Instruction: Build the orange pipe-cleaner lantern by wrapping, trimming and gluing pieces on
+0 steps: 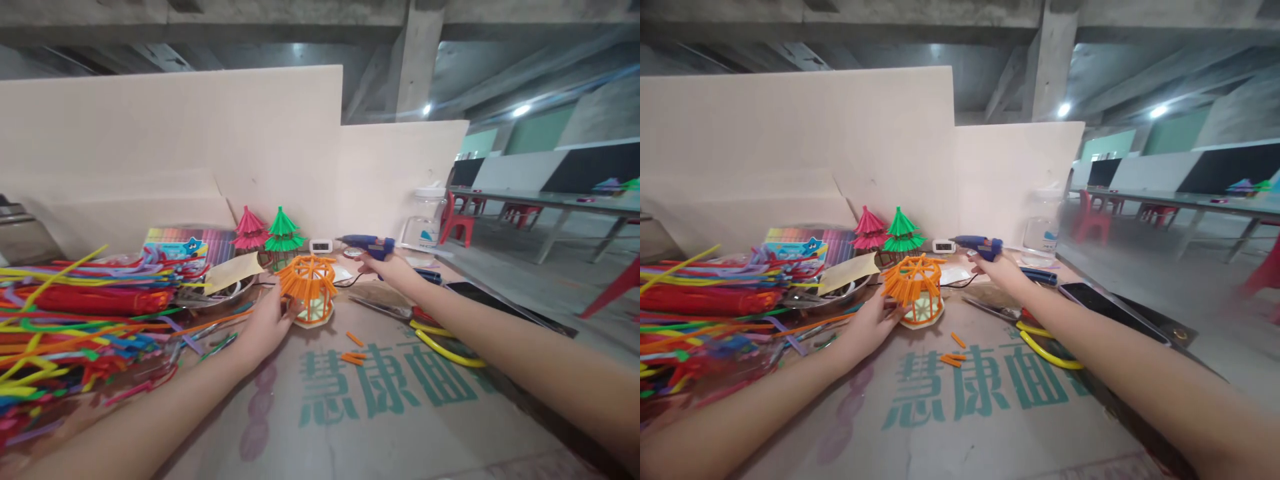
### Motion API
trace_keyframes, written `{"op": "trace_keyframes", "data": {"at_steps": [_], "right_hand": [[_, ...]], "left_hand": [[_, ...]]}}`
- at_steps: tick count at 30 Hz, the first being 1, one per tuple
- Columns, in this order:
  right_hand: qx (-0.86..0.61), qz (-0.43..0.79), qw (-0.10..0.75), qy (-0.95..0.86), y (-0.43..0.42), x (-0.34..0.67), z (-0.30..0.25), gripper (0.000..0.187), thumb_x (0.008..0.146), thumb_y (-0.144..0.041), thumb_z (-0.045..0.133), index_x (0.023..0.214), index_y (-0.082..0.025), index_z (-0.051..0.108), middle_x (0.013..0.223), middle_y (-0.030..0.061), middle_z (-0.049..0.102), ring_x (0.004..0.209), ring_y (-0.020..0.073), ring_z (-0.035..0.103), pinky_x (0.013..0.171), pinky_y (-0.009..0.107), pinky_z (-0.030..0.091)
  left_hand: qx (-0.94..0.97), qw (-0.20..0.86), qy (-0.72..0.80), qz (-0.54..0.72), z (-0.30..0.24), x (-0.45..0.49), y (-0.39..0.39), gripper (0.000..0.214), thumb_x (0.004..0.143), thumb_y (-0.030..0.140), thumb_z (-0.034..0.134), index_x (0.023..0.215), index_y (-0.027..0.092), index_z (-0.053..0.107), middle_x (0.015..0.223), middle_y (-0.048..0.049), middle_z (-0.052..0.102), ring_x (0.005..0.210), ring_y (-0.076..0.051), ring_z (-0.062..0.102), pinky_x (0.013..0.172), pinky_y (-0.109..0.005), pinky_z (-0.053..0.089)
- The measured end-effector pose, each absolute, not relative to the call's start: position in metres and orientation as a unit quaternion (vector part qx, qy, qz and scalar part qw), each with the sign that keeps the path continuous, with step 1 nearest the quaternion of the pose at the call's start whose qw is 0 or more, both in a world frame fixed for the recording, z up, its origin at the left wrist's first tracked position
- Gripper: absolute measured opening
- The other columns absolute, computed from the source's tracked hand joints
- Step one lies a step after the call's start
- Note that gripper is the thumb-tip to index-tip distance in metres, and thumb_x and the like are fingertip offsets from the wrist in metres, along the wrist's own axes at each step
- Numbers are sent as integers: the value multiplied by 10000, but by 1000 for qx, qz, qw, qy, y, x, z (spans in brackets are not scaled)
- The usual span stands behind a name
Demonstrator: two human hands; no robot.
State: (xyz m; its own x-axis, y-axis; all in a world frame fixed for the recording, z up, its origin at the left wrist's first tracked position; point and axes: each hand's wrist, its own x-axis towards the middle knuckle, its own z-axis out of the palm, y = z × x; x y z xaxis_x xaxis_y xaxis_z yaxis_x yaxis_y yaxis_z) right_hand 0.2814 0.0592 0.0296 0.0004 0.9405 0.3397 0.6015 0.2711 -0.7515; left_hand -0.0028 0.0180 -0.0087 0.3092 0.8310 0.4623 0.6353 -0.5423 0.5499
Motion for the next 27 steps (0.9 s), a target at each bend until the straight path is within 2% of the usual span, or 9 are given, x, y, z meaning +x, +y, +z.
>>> {"op": "trace_keyframes", "data": {"at_steps": [1, 3, 4, 7, 11, 16, 21, 27], "right_hand": [[-549, 211, 446, -674, 44, 280, 29, 311, 951, -393, 469, 1109, -185, 638, 1097, 87, 731, 852, 181, 728, 761, 282, 571], [-459, 233, 568, -642, 11, 278, 27, 295, 904, -425, 561, 1041, -181, 653, 1042, 100, 738, 872, 213, 723, 789, 329, 581], [-426, 234, 592, -643, -5, 277, 25, 273, 896, -430, 580, 998, -190, 661, 1009, 90, 740, 882, 220, 718, 822, 352, 576], [-399, 220, 566, -687, -42, 273, 21, 201, 899, -408, 586, 941, -226, 661, 959, 52, 726, 882, 213, 697, 858, 373, 560], [-432, 159, 522, -718, -56, 267, 13, 161, 866, -386, 609, 820, -232, 617, 803, 23, 680, 776, 204, 655, 774, 355, 547], [-462, 187, 468, -730, -49, 265, 4, 206, 789, -424, 661, 846, -228, 628, 829, 31, 702, 741, 215, 644, 657, 330, 510], [-497, 163, 457, -720, -48, 266, 6, 196, 744, -397, 685, 773, -231, 586, 720, 5, 662, 673, 193, 612, 601, 294, 466], [-491, 164, 478, -710, -48, 263, 7, 264, 720, -370, 693, 923, -241, 585, 744, 0, 671, 656, 190, 613, 602, 297, 472]], "left_hand": [[799, 133, 455, 370, -9, -3, 18, 395, 904, 347, 513, 1255, 175, 453, 1210, -131, 644, 1042, -266, 660, 892, -409, 529], [801, 124, 445, 381, -8, -4, 17, 405, 893, 318, 518, 1263, 167, 453, 1236, -139, 628, 1104, -278, 633, 941, -429, 509], [802, 115, 442, 386, -8, -4, 17, 410, 885, 308, 524, 1263, 163, 460, 1251, -144, 618, 1144, -289, 609, 974, -447, 489], [796, 95, 449, 395, -6, -4, 16, 422, 863, 301, 546, 1254, 154, 484, 1278, -160, 589, 1228, -321, 540, 1030, -495, 442], [789, 93, 459, 398, -6, -3, 18, 391, 858, 303, 556, 1216, 151, 518, 1230, -148, 603, 1177, -312, 563, 1003, -497, 461], [793, 57, 456, 400, -4, -3, 19, 341, 862, 289, 566, 1169, 141, 556, 1203, -147, 613, 1165, -308, 560, 1014, -492, 447], [793, 46, 462, 395, -2, -2, 18, 354, 850, 265, 579, 1185, 153, 565, 1227, -140, 603, 1179, -311, 551, 1028, -488, 439], [782, 60, 476, 399, -2, -1, 18, 370, 829, 241, 598, 1183, 137, 568, 1222, -145, 607, 1175, -313, 557, 1029, -478, 442]]}}
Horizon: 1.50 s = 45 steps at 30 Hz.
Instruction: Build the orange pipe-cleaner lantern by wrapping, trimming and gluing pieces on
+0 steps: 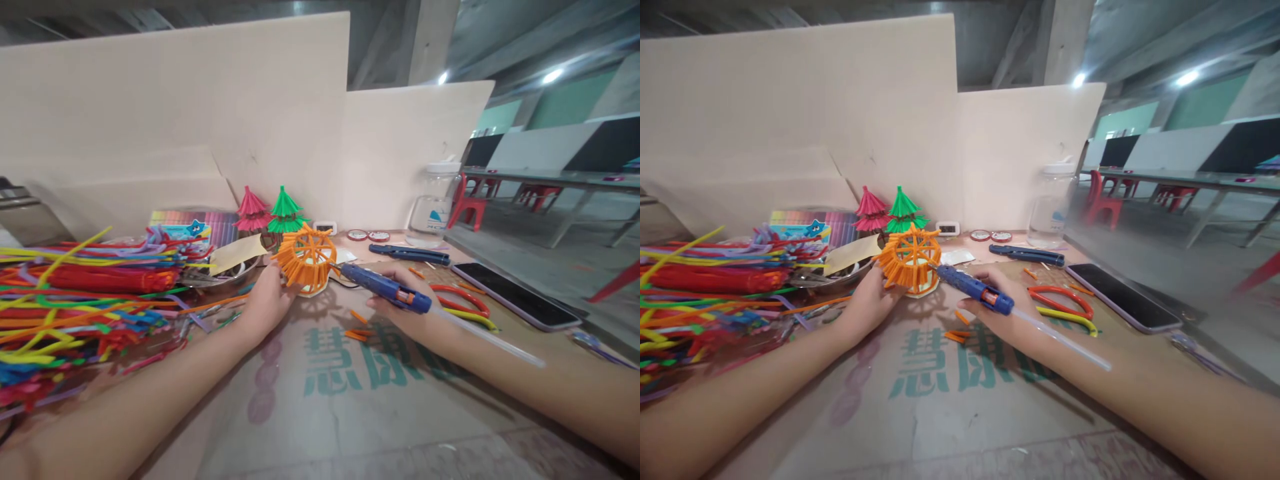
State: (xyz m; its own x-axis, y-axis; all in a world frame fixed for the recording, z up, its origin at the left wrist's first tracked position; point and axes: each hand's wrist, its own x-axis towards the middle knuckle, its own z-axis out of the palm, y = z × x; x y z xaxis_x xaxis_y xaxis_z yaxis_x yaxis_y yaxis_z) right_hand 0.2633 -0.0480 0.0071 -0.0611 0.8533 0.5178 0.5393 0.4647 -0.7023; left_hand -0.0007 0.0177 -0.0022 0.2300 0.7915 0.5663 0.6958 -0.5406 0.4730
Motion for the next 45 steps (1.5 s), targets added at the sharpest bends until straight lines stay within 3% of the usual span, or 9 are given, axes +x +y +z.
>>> {"op": "trace_keyframes", "data": {"at_steps": [7, 13, 21, 34, 45], "right_hand": [[-497, 152, 468, -715, -49, 262, 8, 266, 728, -372, 698, 939, -244, 597, 821, 15, 707, 702, 196, 645, 619, 292, 486], [-516, 148, 449, -715, -47, 263, 5, 273, 718, -393, 720, 926, -247, 620, 706, -10, 687, 588, 169, 619, 539, 261, 455], [-519, 131, 446, -717, -47, 262, 5, 261, 733, -382, 713, 939, -247, 626, 699, -12, 686, 585, 167, 616, 551, 263, 453], [-514, 141, 441, -722, -43, 262, -2, 260, 758, -359, 693, 988, -263, 616, 860, 13, 731, 752, 209, 673, 613, 281, 474], [-519, 158, 437, -717, -44, 261, -1, 272, 747, -363, 709, 985, -264, 619, 817, 0, 726, 724, 204, 677, 610, 283, 479]], "left_hand": [[794, 40, 465, 390, -4, -2, 19, 349, 853, 255, 577, 1189, 161, 568, 1231, -128, 605, 1187, -304, 547, 1036, -472, 434], [802, 28, 453, 388, -3, -3, 18, 379, 839, 243, 586, 1209, 169, 546, 1258, -130, 584, 1210, -307, 526, 1045, -476, 421], [805, 27, 449, 387, -2, -2, 16, 375, 854, 252, 573, 1216, 156, 553, 1236, -141, 587, 1198, -303, 529, 1034, -474, 425], [802, 33, 454, 387, -3, -4, 16, 326, 845, 243, 577, 1166, 200, 545, 1165, -119, 608, 1160, -292, 550, 1022, -490, 442], [805, 28, 447, 389, -4, -6, 17, 312, 853, 243, 557, 1159, 186, 531, 1191, -128, 603, 1172, -305, 545, 1016, -476, 439]]}}
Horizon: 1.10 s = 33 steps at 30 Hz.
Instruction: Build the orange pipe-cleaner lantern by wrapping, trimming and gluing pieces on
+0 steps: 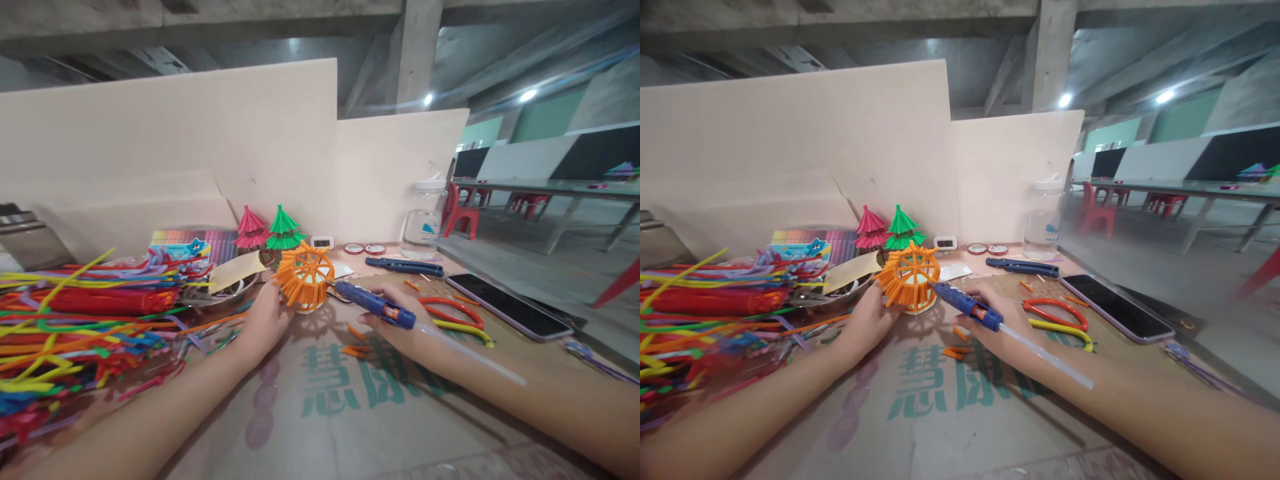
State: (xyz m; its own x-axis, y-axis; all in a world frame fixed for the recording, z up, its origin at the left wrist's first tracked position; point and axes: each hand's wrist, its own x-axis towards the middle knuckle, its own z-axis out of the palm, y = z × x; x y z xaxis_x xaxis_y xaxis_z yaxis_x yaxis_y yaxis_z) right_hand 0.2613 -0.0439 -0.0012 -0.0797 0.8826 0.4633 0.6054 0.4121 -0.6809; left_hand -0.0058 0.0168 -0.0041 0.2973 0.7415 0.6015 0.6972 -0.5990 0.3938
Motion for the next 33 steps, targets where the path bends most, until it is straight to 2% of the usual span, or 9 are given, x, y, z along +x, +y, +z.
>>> {"op": "trace_keyframes", "data": {"at_steps": [7, 19, 26, 33], "right_hand": [[-517, 161, 437, -719, -45, 261, 0, 263, 752, -354, 699, 983, -256, 621, 802, 4, 726, 718, 209, 672, 605, 286, 463], [-512, 147, 435, -726, -47, 262, -2, 281, 762, -355, 698, 1018, -259, 630, 897, 26, 741, 804, 225, 681, 652, 298, 479], [-525, 137, 426, -724, -45, 263, -3, 252, 767, -370, 691, 986, -261, 633, 778, -4, 712, 699, 196, 657, 594, 272, 453], [-522, 138, 424, -727, -46, 262, 0, 261, 762, -359, 687, 998, -258, 638, 870, 21, 730, 782, 218, 674, 620, 282, 460]], "left_hand": [[795, 45, 463, 389, -5, -6, 19, 265, 854, 263, 565, 1103, 176, 545, 1116, -120, 623, 1065, -294, 583, 926, -465, 484], [782, 64, 482, 390, -9, -7, 21, 281, 851, 341, 569, 1061, 155, 553, 1080, -137, 629, 1030, -313, 607, 888, -491, 504], [777, 80, 481, 398, -8, -6, 20, 330, 852, 377, 572, 1083, 143, 540, 1088, -146, 628, 1045, -313, 613, 898, -488, 504], [774, 82, 482, 401, -10, -7, 21, 385, 852, 417, 582, 1121, 145, 537, 1114, -150, 632, 1068, -311, 613, 904, -482, 502]]}}
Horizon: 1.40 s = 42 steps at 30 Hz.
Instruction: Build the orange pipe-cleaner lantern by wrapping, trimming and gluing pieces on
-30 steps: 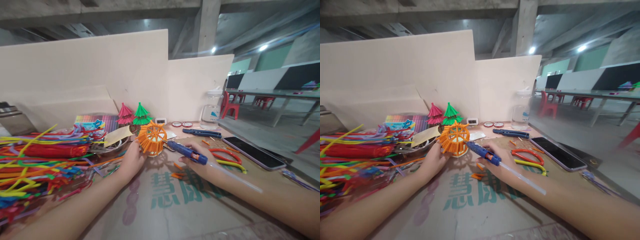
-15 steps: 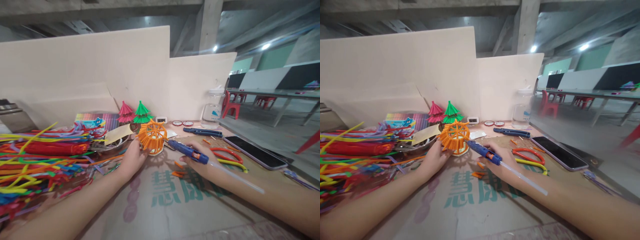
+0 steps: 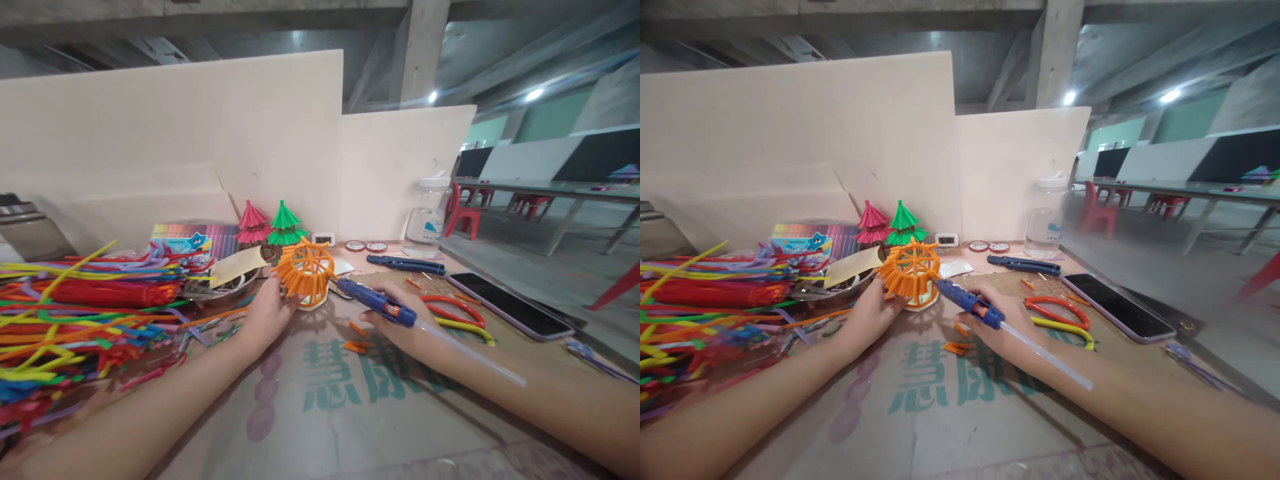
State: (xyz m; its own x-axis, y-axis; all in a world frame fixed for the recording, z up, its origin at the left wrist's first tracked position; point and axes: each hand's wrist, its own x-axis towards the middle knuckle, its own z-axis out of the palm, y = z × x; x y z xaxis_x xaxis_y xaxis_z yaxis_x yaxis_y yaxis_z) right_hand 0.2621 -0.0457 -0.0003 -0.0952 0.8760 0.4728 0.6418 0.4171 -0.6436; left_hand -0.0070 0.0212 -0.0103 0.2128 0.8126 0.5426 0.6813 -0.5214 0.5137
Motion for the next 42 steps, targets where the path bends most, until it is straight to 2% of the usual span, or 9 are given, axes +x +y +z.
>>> {"op": "trace_keyframes", "data": {"at_steps": [12, 17, 21, 24, 26, 30, 32, 36, 42], "right_hand": [[-545, 137, 409, -719, -44, 262, -1, 259, 759, -363, 673, 999, -273, 637, 795, -4, 712, 721, 205, 659, 608, 288, 450], [-534, 168, 398, -726, -46, 261, -2, 282, 762, -390, 681, 1000, -260, 607, 860, 10, 716, 750, 211, 664, 638, 302, 473], [-480, 177, 493, -704, -46, 263, 1, 294, 791, -434, 669, 970, -240, 540, 830, 15, 694, 725, 196, 648, 655, 308, 496], [-455, 168, 545, -684, -36, 272, 13, 255, 892, -468, 548, 946, -219, 549, 849, 40, 692, 789, 197, 646, 732, 323, 512], [-492, 158, 521, -679, -18, 281, 23, 337, 929, -492, 468, 840, -199, 608, 846, 64, 700, 850, 211, 649, 781, 330, 507], [-599, 173, 353, -698, 37, 296, 33, 364, 885, -477, 527, 879, -171, 724, 886, 74, 740, 834, 220, 669, 719, 305, 498], [-617, 162, 340, -691, 64, 296, 31, 335, 841, -436, 603, 914, -135, 730, 867, 87, 742, 797, 217, 671, 683, 286, 488], [-630, 147, 311, -696, 100, 285, 21, 317, 838, -404, 630, 926, -118, 734, 852, 83, 740, 784, 203, 673, 669, 260, 478], [-643, 99, 243, -720, 110, 285, 14, 338, 804, -412, 696, 956, -111, 721, 913, 119, 746, 822, 225, 684, 717, 277, 480]], "left_hand": [[766, 109, 492, 398, -3, -4, 14, 388, 836, 429, 572, 1099, 150, 512, 1143, -152, 637, 1098, -312, 618, 910, -458, 509], [754, 125, 499, 409, -3, -3, 16, 439, 839, 462, 572, 1141, 151, 498, 1175, -155, 630, 1104, -308, 617, 923, -458, 500], [744, 148, 495, 424, -3, -3, 18, 503, 843, 486, 581, 1196, 146, 465, 1195, -157, 616, 995, -276, 655, 862, -423, 527], [750, 135, 490, 422, -3, -3, 17, 487, 864, 477, 565, 1209, 147, 468, 1173, -152, 619, 918, -255, 662, 832, -411, 533], [762, 126, 475, 422, -4, -2, 16, 468, 873, 466, 561, 1215, 156, 480, 1138, -139, 630, 902, -252, 660, 817, -404, 537], [772, 125, 456, 426, -6, -1, 16, 479, 876, 445, 566, 1249, 159, 476, 1130, -140, 640, 928, -267, 663, 818, -410, 547], [773, 132, 450, 427, -7, -1, 17, 482, 878, 435, 566, 1263, 161, 472, 1176, -146, 631, 970, -270, 660, 850, -413, 544], [776, 142, 450, 418, -7, -2, 18, 480, 870, 425, 578, 1258, 165, 471, 1198, -138, 620, 988, -265, 658, 872, -418, 540], [774, 138, 462, 411, -10, -3, 20, 438, 848, 424, 601, 1191, 169, 505, 1070, -108, 640, 856, -240, 669, 807, -405, 556]]}}
